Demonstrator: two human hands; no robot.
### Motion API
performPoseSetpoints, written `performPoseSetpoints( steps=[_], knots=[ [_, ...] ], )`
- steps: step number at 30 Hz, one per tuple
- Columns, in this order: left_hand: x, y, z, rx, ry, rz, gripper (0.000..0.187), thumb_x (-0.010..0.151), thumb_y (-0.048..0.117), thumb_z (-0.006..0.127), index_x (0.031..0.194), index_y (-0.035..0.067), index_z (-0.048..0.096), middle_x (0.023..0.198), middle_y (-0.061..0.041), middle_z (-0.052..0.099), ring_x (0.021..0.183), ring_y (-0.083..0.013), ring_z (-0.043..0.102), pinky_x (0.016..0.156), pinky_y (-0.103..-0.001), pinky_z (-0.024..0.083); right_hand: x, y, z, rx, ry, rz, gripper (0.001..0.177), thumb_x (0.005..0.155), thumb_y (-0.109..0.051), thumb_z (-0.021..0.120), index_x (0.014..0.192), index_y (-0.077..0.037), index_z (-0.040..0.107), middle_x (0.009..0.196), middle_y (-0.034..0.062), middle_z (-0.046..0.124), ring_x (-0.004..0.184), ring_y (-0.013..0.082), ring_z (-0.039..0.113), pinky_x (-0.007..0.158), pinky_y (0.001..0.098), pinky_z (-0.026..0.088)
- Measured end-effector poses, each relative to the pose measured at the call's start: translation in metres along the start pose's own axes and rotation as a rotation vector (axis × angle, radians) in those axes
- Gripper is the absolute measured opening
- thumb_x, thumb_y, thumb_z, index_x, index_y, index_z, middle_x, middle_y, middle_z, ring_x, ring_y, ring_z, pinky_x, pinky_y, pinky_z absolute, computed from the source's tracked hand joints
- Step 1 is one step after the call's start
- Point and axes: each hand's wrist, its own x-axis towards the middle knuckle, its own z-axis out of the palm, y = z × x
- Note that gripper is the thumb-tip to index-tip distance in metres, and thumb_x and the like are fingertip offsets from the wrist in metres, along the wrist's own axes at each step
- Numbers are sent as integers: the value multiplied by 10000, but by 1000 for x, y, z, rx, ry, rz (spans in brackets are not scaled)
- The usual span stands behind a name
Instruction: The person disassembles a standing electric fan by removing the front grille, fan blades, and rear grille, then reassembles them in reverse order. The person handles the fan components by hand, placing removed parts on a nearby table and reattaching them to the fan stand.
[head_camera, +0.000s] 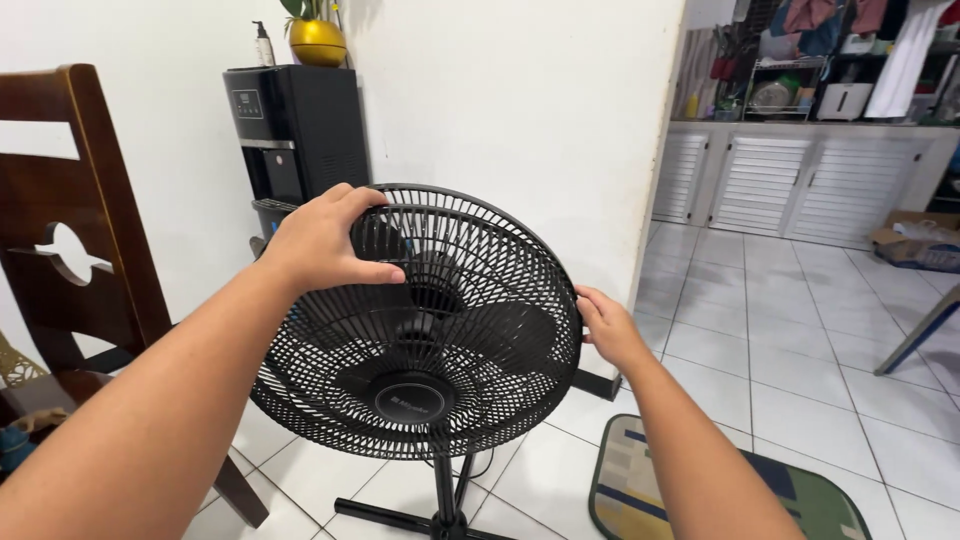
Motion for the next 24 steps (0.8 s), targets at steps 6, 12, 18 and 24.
performPoseSetpoints(
  steps=[6, 12, 18, 24],
  knots=[
    [-6, -2, -3, -24, 45, 61, 965, 518, 611, 882, 1310, 134, 604, 1182, -85, 636, 1127, -329, 623, 932, -456, 506, -15, 2, 7, -112, 70, -66, 434, 1037, -390, 459, 1309, -123, 668, 984, 38, 740, 820, 152, 694, 687, 314, 594],
    [-16, -10, -10, -32, 55, 54, 961, 500, 569, 899, 1303, 130, 609, 1178, -82, 637, 1131, -320, 628, 941, -449, 509, -11, 1, 4, 41, -78, 16, 514, 1018, -491, 458, 1337, -137, 653, 1089, 27, 730, 937, 168, 698, 765, 355, 579],
    [-14, -17, -10, -52, -1, 1, 956, 488, 560, 904, 1296, 135, 621, 1177, -75, 643, 1139, -310, 628, 956, -442, 509, -28, 18, 11, 176, -122, 130, 512, 991, -474, 500, 1397, -172, 569, 1180, 8, 691, 1023, 157, 682, 820, 411, 598],
    [0, -22, -2, -28, -42, 31, 956, 536, 593, 874, 1327, 124, 608, 1294, -91, 638, 1227, -327, 600, 1017, -452, 484, -39, 27, 17, -64, 68, 21, 427, 1032, -382, 460, 1273, -96, 667, 957, 66, 737, 754, 190, 714, 643, 338, 627]
  ],
)
